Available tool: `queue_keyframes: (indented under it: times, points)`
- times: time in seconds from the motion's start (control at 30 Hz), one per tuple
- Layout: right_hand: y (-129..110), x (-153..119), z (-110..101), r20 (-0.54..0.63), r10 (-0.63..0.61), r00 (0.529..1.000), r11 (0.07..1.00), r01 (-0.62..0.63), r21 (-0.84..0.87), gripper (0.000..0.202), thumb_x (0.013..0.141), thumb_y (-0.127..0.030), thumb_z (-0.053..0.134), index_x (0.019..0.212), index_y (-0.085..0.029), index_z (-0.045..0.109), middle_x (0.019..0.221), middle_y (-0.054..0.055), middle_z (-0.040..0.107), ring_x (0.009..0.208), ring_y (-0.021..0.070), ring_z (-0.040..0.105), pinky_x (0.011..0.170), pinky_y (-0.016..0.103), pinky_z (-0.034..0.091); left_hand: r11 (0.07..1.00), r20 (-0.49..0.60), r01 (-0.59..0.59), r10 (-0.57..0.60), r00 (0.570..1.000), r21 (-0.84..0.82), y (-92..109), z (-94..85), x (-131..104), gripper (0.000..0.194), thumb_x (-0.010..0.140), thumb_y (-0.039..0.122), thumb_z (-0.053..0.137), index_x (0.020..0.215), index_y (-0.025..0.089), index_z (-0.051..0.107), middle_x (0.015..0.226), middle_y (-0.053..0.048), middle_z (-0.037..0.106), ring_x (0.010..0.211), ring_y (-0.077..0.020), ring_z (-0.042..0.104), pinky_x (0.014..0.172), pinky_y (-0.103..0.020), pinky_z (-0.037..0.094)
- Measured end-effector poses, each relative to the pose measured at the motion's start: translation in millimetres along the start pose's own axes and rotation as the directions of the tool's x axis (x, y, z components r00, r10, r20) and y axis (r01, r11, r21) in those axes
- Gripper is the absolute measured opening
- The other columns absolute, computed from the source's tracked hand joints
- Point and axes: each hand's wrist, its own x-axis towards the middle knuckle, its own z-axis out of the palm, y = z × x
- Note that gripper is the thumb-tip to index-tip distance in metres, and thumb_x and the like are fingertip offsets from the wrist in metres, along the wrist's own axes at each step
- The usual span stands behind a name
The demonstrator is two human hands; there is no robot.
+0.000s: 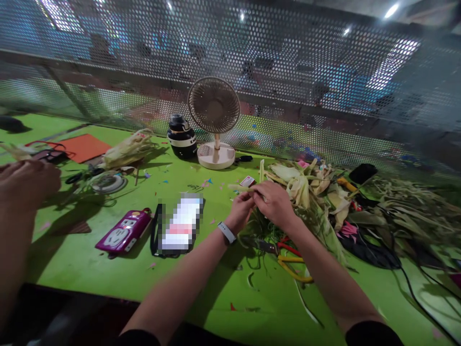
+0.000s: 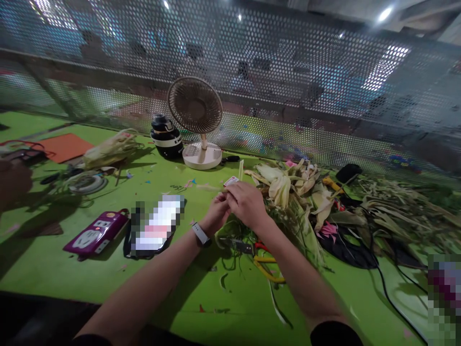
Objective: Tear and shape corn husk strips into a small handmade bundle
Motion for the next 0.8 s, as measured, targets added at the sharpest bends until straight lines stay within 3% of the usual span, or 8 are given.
queue_keyframes:
  times: [0.07,0.13,0.2,0.3,0.43,0.63,0.7,0.8]
  points:
    - [1,-1,-5,-0.068,0.069,0.995,0.997,-0.066,0.044,0.019,0.088,-0.029,0.048,0.083,-0.02,0.064,0.08,0.006,0.068,0.075,0.019,0.062,0.071,0.03,0.046,0.999,-0.011,0.013,-0.013,1.0,-0.037,3,-0.7,2,0.03,0.047,0.02,0.086,0.071,0.013,0.069,0.067,0.001,0.067,0.06,-0.0059,0.058,0.057,-0.017,0.042]
    - [5,-1,-12,-0.096,0.229,0.969,0.971,-0.22,0.096,0.021,0.086,-0.033,0.049,0.076,-0.019,0.062,0.07,0.005,0.067,0.063,0.0181,0.061,0.063,0.029,0.046,0.998,-0.019,0.018,-0.019,1.0,-0.068,7,-2.1,3,0.029,0.051,0.017,0.083,0.077,0.014,0.07,0.069,0.001,0.068,0.058,-0.0043,0.057,0.052,-0.015,0.04]
    - [13,-1,-17,-0.051,0.379,0.924,0.916,-0.367,0.163,0.022,0.083,-0.038,0.053,0.075,-0.019,0.062,0.064,0.004,0.067,0.057,0.0185,0.062,0.059,0.029,0.047,0.995,-0.03,0.027,-0.03,0.999,-0.099,11,-3.1,5,0.029,0.054,0.015,0.082,0.08,0.015,0.07,0.068,0.002,0.067,0.055,-0.0028,0.055,0.05,-0.014,0.039]
    - [23,-1,-19,0.042,0.479,0.877,0.831,-0.468,0.3,0.021,0.079,-0.04,0.056,0.077,-0.019,0.061,0.063,0.005,0.069,0.056,0.0203,0.066,0.056,0.029,0.05,0.987,-0.032,0.055,-0.061,0.998,-0.154,15,-3.2,5,0.03,0.053,0.014,0.082,0.081,0.015,0.07,0.067,0.002,0.068,0.053,-0.0019,0.054,0.05,-0.013,0.04]
    - [28,-1,-14,0.066,0.525,0.849,0.789,-0.514,0.337,0.021,0.076,-0.04,0.058,0.072,-0.019,0.061,0.062,0.005,0.07,0.056,0.0218,0.067,0.054,0.03,0.052,0.978,-0.009,0.07,-0.073,0.997,-0.195,15,-3.5,7,0.029,0.053,0.012,0.082,0.079,0.014,0.07,0.069,0.002,0.069,0.054,-0.0021,0.056,0.05,-0.012,0.04]
    - [26,-1,-10,0.128,0.473,0.871,0.754,-0.476,0.453,0.019,0.074,-0.038,0.061,0.071,-0.02,0.06,0.062,0.004,0.07,0.057,0.0216,0.068,0.055,0.03,0.053,0.983,-0.081,0.004,-0.019,0.997,-0.185,11,-7.6,12,0.022,0.057,0.015,0.08,0.075,0.015,0.068,0.069,0.002,0.068,0.056,-0.0032,0.059,0.05,-0.013,0.04]
    - [32,0,-9,0.181,0.473,0.862,0.701,-0.492,0.517,0.019,0.072,-0.038,0.063,0.072,-0.02,0.06,0.062,0.003,0.07,0.056,0.0208,0.068,0.054,0.03,0.053,0.983,-0.103,-0.016,-0.003,0.995,-0.183,12,-8.1,13,0.023,0.056,0.013,0.08,0.077,0.016,0.068,0.07,0.002,0.069,0.056,-0.0031,0.059,0.051,-0.012,0.041]
    - [49,0,-9,0.339,0.485,0.806,0.605,-0.589,0.535,0.021,0.069,-0.04,0.065,0.066,-0.019,0.059,0.058,0.002,0.069,0.049,0.0182,0.064,0.049,0.028,0.051,0.985,-0.134,-0.031,0.007,0.991,-0.172,14,-7.8,13,0.024,0.055,0.013,0.08,0.075,0.016,0.069,0.067,0.003,0.068,0.053,-0.0014,0.056,0.047,-0.011,0.038]
